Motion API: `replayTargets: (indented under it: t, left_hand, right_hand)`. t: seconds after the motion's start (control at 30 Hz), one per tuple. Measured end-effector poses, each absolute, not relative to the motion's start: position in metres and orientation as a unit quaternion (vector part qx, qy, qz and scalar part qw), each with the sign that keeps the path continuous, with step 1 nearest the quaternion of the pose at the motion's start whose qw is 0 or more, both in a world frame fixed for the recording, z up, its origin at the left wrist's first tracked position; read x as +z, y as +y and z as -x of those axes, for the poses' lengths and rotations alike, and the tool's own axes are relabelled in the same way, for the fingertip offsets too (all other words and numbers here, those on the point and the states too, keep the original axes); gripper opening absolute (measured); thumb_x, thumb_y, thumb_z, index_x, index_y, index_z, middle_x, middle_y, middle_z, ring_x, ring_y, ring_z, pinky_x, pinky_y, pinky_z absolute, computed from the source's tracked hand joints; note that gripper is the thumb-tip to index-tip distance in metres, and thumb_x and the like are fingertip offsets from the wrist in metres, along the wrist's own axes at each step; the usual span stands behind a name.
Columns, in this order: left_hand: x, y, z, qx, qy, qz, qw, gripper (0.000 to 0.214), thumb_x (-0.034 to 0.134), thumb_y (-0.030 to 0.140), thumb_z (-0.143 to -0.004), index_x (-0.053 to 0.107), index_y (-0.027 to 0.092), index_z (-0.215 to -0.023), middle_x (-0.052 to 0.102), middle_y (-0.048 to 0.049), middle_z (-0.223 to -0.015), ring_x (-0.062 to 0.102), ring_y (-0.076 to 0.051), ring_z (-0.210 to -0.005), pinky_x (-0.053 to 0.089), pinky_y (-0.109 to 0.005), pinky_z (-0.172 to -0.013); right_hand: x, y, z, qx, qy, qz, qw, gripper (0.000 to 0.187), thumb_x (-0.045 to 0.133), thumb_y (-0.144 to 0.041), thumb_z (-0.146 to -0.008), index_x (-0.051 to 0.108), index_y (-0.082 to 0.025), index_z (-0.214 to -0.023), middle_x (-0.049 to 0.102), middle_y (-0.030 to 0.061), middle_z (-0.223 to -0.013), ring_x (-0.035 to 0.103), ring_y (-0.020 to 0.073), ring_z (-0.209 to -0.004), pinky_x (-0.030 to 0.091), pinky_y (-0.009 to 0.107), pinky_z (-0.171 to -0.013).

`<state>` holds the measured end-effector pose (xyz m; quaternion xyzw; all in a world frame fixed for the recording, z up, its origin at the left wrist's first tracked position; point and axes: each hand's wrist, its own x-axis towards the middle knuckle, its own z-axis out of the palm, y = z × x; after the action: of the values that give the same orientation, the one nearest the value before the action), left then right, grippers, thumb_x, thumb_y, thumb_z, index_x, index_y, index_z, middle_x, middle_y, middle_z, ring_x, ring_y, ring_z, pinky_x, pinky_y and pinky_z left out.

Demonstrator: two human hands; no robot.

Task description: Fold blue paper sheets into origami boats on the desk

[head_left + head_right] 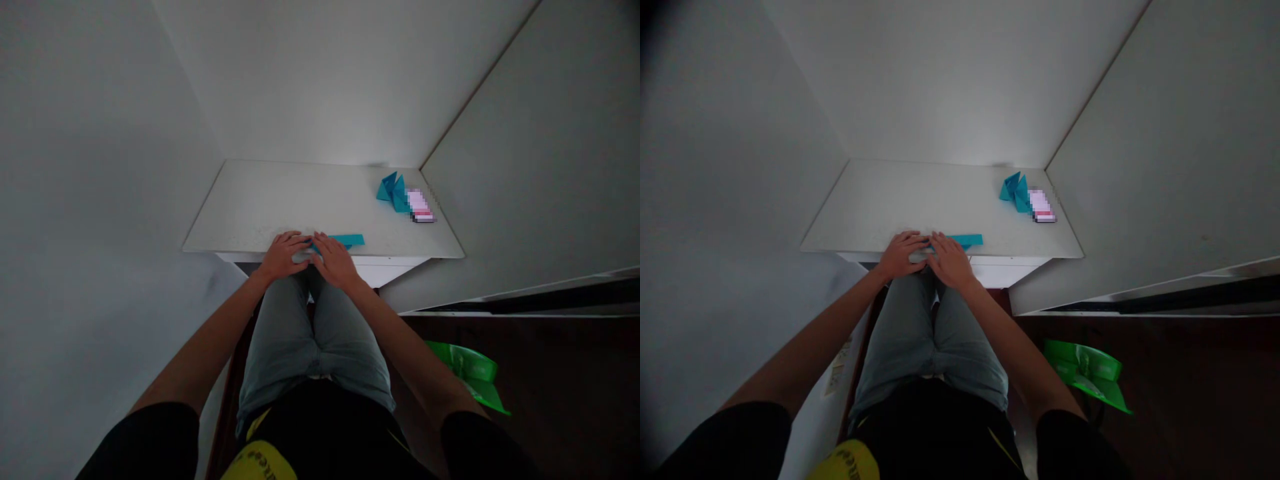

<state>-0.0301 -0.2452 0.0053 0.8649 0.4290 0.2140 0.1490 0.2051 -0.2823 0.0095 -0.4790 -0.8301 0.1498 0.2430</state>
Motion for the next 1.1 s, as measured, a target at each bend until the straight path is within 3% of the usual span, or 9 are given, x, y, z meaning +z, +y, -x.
replayTargets:
  t: [0.1, 0.2, 0.37, 0.5, 0.63, 0.93, 1.03, 1.1]
  left_hand:
    - [0.003, -0.252, 0.033, 0.190, 0.440, -0.867, 0.141, 0.056, 0.079, 0.033, -0.086, 0.076, 0.030, -0.142, 0.070, -0.0091, -0.156, 0.049, -0.037, -0.159, 0.038, -0.058, -0.131]
    - [0.002, -0.254, 0.035, 0.193, 0.445, -0.863, 0.142, 0.057, 0.075, 0.031, -0.091, 0.073, 0.030, -0.148, 0.069, -0.0090, -0.158, 0.053, -0.035, -0.157, 0.038, -0.058, -0.132]
    - [0.002, -0.256, 0.032, 0.219, 0.447, -0.856, 0.141, 0.052, 0.070, 0.036, -0.100, 0.070, 0.035, -0.152, 0.067, -0.0042, -0.160, 0.057, -0.032, -0.155, 0.039, -0.056, -0.131]
    - [0.000, -0.257, 0.029, 0.242, 0.444, -0.852, 0.136, 0.046, 0.069, 0.037, -0.102, 0.072, 0.035, -0.148, 0.069, -0.0035, -0.159, 0.058, -0.032, -0.153, 0.040, -0.056, -0.129]
    - [-0.003, -0.257, 0.026, 0.251, 0.464, -0.839, 0.137, 0.040, 0.068, 0.043, -0.105, 0.075, 0.036, -0.144, 0.071, -0.0033, -0.156, 0.059, -0.031, -0.153, 0.039, -0.055, -0.128]
    - [-0.002, -0.253, 0.025, 0.266, 0.461, -0.836, 0.132, 0.034, 0.074, 0.039, -0.102, 0.079, 0.034, -0.136, 0.075, -0.0029, -0.151, 0.064, -0.030, -0.147, 0.043, -0.053, -0.125]
    - [-0.005, -0.254, 0.024, 0.291, 0.462, -0.827, 0.136, 0.025, 0.078, 0.036, -0.100, 0.083, 0.033, -0.124, 0.081, -0.0032, -0.139, 0.070, -0.030, -0.139, 0.045, -0.053, -0.124]
    - [-0.006, -0.253, 0.024, 0.315, 0.456, -0.816, 0.162, 0.017, 0.077, 0.036, -0.100, 0.085, 0.032, -0.114, 0.085, -0.0040, -0.128, 0.075, -0.030, -0.131, 0.047, -0.053, -0.122]
  right_hand:
    - [-0.003, -0.278, -0.167, 0.172, -0.830, 0.479, 0.230, 0.071, 0.040, -0.054, -0.114, 0.033, -0.023, -0.179, 0.042, 0.0097, -0.181, 0.036, 0.0324, -0.170, 0.028, 0.060, -0.141]
    - [-0.013, -0.274, -0.163, 0.167, -0.826, 0.485, 0.233, 0.078, 0.038, -0.061, -0.114, 0.032, -0.019, -0.179, 0.038, 0.0119, -0.182, 0.031, 0.0334, -0.172, 0.024, 0.060, -0.143]
    - [-0.017, -0.265, -0.244, 0.145, -0.832, 0.490, 0.213, 0.082, 0.036, -0.067, -0.113, 0.034, -0.018, -0.178, 0.037, 0.0151, -0.183, 0.031, 0.0337, -0.172, 0.023, 0.060, -0.143]
    - [-0.014, -0.256, -0.352, 0.092, -0.788, 0.587, 0.159, 0.081, 0.031, -0.063, -0.114, 0.033, -0.013, -0.177, 0.032, 0.0213, -0.183, 0.031, 0.0400, -0.171, 0.022, 0.070, -0.140]
    - [-0.012, -0.255, -0.413, 0.066, -0.775, 0.616, 0.125, 0.081, 0.031, -0.063, -0.113, 0.032, -0.013, -0.178, 0.032, 0.0214, -0.183, 0.031, 0.0394, -0.171, 0.022, 0.070, -0.139]
    - [-0.016, -0.253, -0.412, 0.041, -0.775, 0.624, 0.091, 0.085, 0.027, -0.061, -0.114, 0.028, -0.005, -0.177, 0.028, 0.0262, -0.183, 0.030, 0.0402, -0.172, 0.021, 0.070, -0.139]
    - [-0.011, -0.261, -0.400, 0.027, -0.779, 0.620, 0.085, 0.088, 0.024, -0.064, -0.114, 0.024, -0.003, -0.178, 0.028, 0.0274, -0.183, 0.029, 0.0409, -0.172, 0.021, 0.070, -0.139]
    - [-0.007, -0.269, -0.384, 0.022, -0.805, 0.583, 0.109, 0.095, 0.031, -0.071, -0.111, 0.018, -0.008, -0.180, 0.027, 0.0249, -0.184, 0.028, 0.0407, -0.172, 0.020, 0.070, -0.139]
